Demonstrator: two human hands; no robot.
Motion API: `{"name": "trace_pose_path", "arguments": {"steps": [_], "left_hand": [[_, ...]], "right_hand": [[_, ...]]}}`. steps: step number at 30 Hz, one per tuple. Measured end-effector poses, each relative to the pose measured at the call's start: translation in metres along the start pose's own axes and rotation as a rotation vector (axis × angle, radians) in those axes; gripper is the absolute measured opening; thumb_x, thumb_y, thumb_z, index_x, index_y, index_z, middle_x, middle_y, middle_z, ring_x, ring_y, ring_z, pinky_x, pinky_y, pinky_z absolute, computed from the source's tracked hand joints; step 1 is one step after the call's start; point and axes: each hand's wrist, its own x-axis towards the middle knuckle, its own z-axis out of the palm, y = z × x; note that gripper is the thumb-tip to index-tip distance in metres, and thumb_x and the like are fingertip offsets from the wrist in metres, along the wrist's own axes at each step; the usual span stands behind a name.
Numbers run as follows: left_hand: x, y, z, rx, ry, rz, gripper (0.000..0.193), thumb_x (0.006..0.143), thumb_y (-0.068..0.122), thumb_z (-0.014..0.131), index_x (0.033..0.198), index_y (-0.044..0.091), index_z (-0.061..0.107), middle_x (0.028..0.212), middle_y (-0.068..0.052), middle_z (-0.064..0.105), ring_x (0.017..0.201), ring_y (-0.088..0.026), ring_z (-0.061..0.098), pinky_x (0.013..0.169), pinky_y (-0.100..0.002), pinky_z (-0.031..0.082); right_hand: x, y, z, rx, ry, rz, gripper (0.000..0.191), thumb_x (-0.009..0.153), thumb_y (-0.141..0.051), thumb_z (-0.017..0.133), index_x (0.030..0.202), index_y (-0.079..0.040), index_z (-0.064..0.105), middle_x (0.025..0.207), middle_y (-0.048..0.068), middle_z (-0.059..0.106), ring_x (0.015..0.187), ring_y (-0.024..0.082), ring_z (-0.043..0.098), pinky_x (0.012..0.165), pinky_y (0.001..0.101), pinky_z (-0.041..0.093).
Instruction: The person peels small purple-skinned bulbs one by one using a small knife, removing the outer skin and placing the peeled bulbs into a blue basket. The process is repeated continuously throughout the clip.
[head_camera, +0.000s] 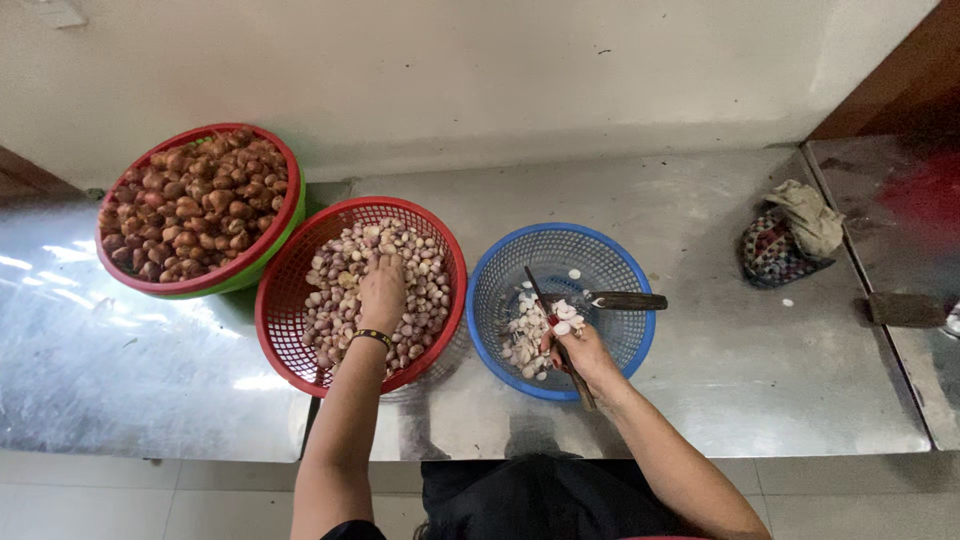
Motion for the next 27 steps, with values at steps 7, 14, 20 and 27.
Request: {"name": "trace_pose_path", "arguments": {"steps": [7,14,20,27], "left_hand": [[-0.005,0.029,0.002,-1.282,-0.298,-0.519,0.024,0.095,0.008,0.062,0.116,0.010,0.071,0.096,-0.001,0.072,0.085,-0.013,0.066,0.075,-0.029,0.054],[-0.047,0.129,0.023,-1.953,-0.483,-0.453,0.021,0.097,0.006,0.065,0.117,0.004,0.071,0.086,0.003,0.067,0.069,-0.006,0.055,0.062,-0.023,0.045],[-0.057,0.146,0.034,-1.935,-0.458,-0.338,0.016,0.099,0.008,0.063,0.113,0.001,0.068,0.079,0.002,0.063,0.064,-0.006,0.052,0.056,-0.022,0.042],[-0.066,0.145,0.035,-2.071,-0.513,-0.311,0.023,0.103,0.016,0.062,0.119,0.000,0.067,0.083,0.003,0.063,0.066,-0.004,0.052,0.059,-0.021,0.042]], "right_hand": [[0.000,0.002,0.011,-0.072,0.050,-0.054,0.035,0.104,-0.027,0.053,0.084,-0.003,0.069,0.070,0.002,0.068,0.053,0.009,0.056,0.049,0.0265,0.043],[-0.014,0.006,0.024,-0.208,0.000,-0.491,0.051,0.106,-0.016,0.054,0.157,-0.014,0.047,0.121,0.007,0.065,0.098,0.009,0.058,0.083,0.0268,0.048],[-0.032,-0.002,0.017,-0.233,0.027,-0.408,0.051,0.104,-0.019,0.055,0.154,-0.015,0.046,0.130,0.002,0.066,0.095,0.005,0.059,0.084,0.0247,0.052],[-0.041,-0.002,0.015,-0.139,-0.019,-0.199,0.055,0.104,-0.021,0.054,0.157,-0.025,0.043,0.072,-0.007,0.055,0.057,0.002,0.043,0.051,0.0203,0.038]]}}
